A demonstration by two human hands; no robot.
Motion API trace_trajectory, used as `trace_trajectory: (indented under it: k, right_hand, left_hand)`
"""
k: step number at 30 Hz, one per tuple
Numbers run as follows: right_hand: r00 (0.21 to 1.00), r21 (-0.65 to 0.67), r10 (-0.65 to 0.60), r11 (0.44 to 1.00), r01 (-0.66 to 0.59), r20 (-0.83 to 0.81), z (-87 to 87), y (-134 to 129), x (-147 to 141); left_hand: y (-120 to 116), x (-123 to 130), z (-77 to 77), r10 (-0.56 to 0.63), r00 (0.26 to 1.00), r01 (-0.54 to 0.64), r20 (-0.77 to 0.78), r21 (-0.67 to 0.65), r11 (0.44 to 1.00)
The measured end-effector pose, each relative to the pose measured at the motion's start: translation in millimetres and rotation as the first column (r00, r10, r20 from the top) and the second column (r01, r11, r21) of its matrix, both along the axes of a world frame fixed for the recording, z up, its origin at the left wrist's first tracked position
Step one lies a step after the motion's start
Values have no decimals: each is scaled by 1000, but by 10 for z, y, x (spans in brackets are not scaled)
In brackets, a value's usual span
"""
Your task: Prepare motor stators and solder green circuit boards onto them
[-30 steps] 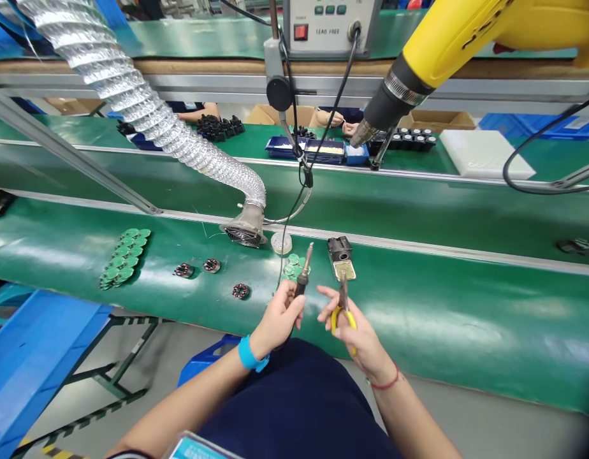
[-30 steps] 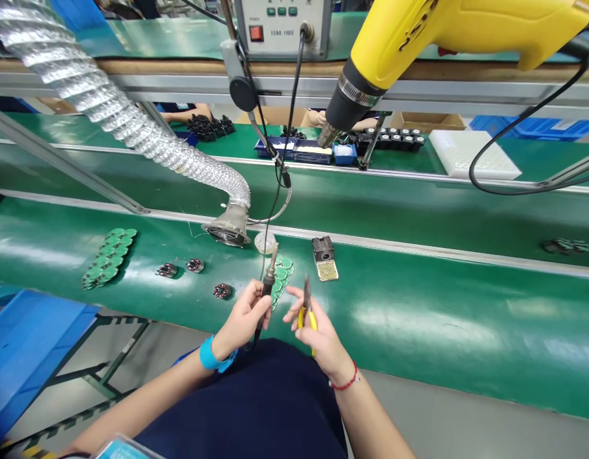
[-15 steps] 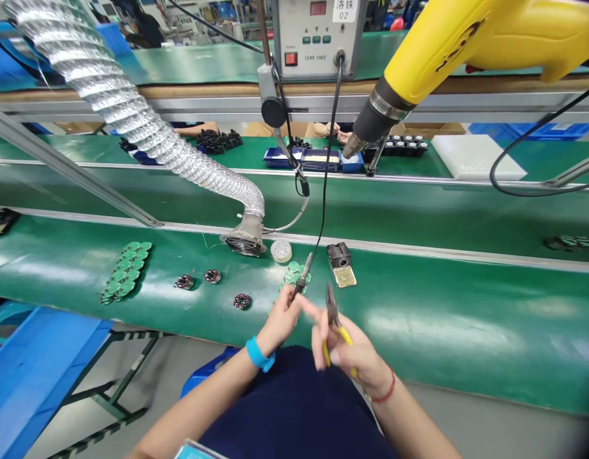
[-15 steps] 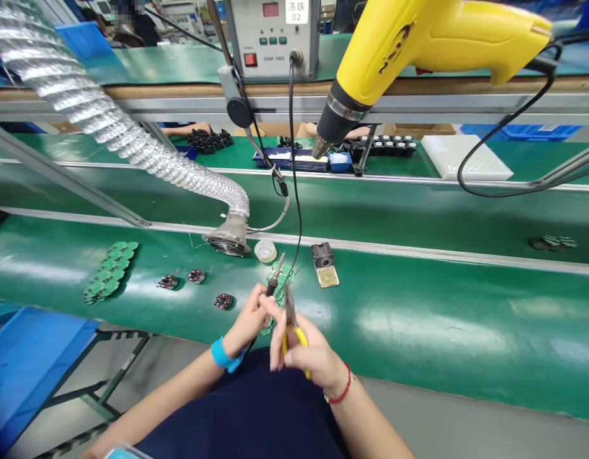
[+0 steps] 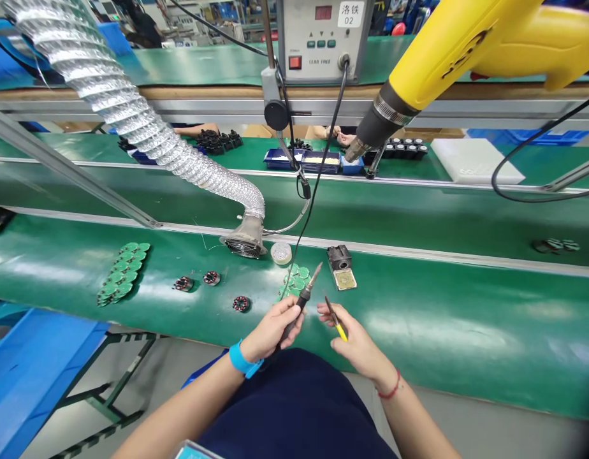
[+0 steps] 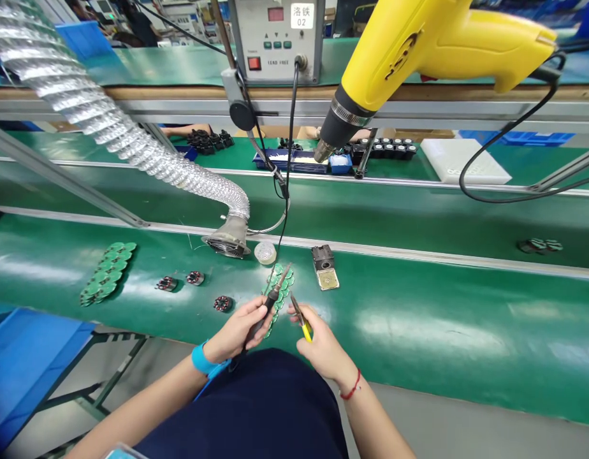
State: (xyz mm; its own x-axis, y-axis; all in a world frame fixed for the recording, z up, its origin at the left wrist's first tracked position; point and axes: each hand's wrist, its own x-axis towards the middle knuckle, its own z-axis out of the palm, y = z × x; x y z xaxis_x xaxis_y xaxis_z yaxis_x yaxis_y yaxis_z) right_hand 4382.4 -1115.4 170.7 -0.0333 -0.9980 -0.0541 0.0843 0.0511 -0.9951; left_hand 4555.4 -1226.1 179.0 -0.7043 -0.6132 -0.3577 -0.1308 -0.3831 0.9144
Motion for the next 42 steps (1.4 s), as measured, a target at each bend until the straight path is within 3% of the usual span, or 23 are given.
trace_trajectory:
  k: [3,8,16,18,19,21,22,23,24,25,26,27,29,31,33,35,38,42]
  right_hand:
    - [983,-17,103,994,-106,-152,-7,-23,-112]
    - [954,-41,216,973,-229,-207,143,0,-164]
    - [933,-55,242,963,-265,-265,142,99,-217]
    - [934,-45,245,963,-265,-262,145,115,-228]
    - [933,-30,245,965,-261,-264,150,120,-225]
    - [929,18,221,974,-226,-297,163,129,-187]
    - [924,46,193,981,-188,-331,169,135,-148]
    - [915,77,155,988,-137,-371,175,144,-93]
    - [905,109,115,991,-77,-409,180,157,-27]
    - [897,143,85,989,-24,-434,183,175,47]
    - [896,172,79,985,-3,-437,184,195,122]
    - [906,191,99,981,-20,-413,182,215,191]
    - [943,176,166,977,-118,-287,164,242,289]
    - [986,82,143,987,-136,-85,125,228,323]
    - [985,-4,21,1000,-21,173,78,169,312]
    - [912,-61,-39,996,70,408,50,100,296]
    - [820,-146,36,988,58,571,87,80,312]
    - [875,-170,170,980,-103,452,179,199,360]
  left_hand:
    - [87,66,159,-138,983,161,-119,214,963]
    - [111,122,305,-248,944,316,-218,379,870]
    - [91,191,300,-277,923,381,-267,529,758]
    - [117,199,296,-314,917,398,-245,521,755]
    - [137,198,293,-340,919,395,-202,486,780]
    - [185,185,270,-351,936,345,-29,277,897]
    - [208,171,248,-296,951,289,88,79,954]
    - [226,153,217,-192,963,224,191,-161,961]
    - [235,130,180,-59,965,160,256,-397,904]
    - [233,105,140,73,959,105,274,-582,806]
    - [219,79,101,183,948,55,262,-699,713]
    - [195,55,68,255,938,2,234,-740,673]
    - [134,24,33,313,931,-104,188,-686,721]
    - [93,19,44,278,949,-162,147,-529,833]
    - [103,28,85,160,984,-124,84,-330,936]
    - [150,28,123,22,1000,-22,-3,-119,993]
    - [192,-4,127,-30,998,33,-52,45,998]
    - [118,-15,63,178,984,-178,-7,6,984]
